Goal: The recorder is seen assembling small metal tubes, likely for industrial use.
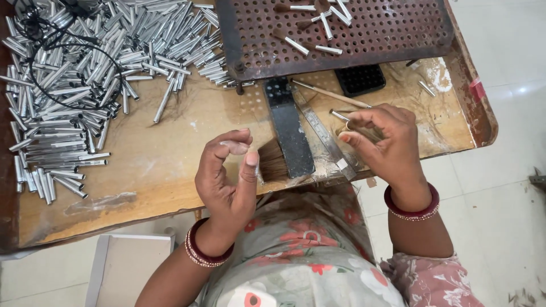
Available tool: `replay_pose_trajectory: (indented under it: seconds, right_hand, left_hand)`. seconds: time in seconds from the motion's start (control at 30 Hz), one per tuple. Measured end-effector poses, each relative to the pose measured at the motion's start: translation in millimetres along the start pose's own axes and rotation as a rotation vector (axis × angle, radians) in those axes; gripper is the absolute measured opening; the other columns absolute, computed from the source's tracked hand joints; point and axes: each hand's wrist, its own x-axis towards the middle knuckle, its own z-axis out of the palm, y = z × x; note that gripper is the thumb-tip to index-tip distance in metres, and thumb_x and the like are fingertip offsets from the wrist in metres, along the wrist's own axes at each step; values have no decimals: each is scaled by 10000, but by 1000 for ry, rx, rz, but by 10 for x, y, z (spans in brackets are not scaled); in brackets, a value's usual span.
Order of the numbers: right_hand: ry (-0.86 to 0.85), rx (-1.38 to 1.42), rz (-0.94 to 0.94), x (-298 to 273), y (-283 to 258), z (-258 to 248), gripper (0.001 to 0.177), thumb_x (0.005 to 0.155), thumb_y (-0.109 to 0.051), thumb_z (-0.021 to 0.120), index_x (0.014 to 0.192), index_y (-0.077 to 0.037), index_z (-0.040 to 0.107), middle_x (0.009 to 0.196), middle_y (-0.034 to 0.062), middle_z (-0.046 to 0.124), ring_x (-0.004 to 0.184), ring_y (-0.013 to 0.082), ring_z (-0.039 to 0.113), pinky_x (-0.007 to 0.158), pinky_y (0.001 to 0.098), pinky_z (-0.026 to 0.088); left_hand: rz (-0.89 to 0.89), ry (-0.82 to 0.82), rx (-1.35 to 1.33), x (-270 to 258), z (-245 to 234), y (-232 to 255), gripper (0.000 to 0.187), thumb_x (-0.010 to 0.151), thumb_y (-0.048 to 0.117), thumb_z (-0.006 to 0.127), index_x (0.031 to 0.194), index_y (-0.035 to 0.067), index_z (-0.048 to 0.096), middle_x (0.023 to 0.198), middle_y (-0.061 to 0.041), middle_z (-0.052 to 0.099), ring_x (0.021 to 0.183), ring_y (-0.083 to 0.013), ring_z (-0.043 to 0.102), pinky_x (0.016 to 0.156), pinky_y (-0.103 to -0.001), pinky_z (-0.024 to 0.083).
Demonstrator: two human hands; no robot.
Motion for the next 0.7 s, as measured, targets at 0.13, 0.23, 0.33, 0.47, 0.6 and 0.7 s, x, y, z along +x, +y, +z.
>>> replay_pose_trajectory:
  seconds: [0.13,0.23,0.33,0.47,0.6,0.7]
  right_hand:
    - [25,-135,-26,43,-25,-17,206,908,-265,853,999,-97,777,832,35,702,784,222,638,865,368,427]
    - [22,-101,-21,73,-46,-25,141,909,-235,844,934,-112,779,804,35,709,735,214,623,845,363,428]
    - [61,-106,-30,-1,-102,11,135,926,-216,835,934,-89,789,794,40,701,757,190,626,867,354,424]
    - [459,492,88,-198,-229,213,246,957,-279,812,974,-47,732,905,47,707,773,154,629,796,338,498]
    - [528,988,56,-578,-241,443,270,1089,-260,755,1032,-13,664,954,69,659,900,154,603,1081,398,454]
    - [508,1015,54,-646,-334,489,251,1075,-270,744,1068,-34,659,932,58,658,872,143,601,1105,402,447]
  left_hand:
    - [0,-15,-13,35,57,77,141,1063,4,663,1158,24,561,1275,-164,651,1106,-190,655,1005,-312,541]
    - [-1,-24,-28,64,102,113,142,1058,7,663,1156,29,563,1272,-162,649,1100,-187,660,1004,-309,545]
    - [3,-41,-16,58,173,131,148,1042,5,677,1139,30,567,1262,-166,661,1061,-190,669,970,-304,549]
    - [92,-120,7,71,374,264,180,1062,69,683,1205,39,577,1182,-138,673,1153,-262,685,1019,-336,559]
    - [28,-246,27,15,571,409,283,1062,152,626,1288,-7,566,1258,-186,669,1116,-321,681,892,-357,555]
    - [-13,-348,-3,-92,657,361,247,1084,189,590,1253,10,579,1154,-172,674,993,-321,683,873,-384,556]
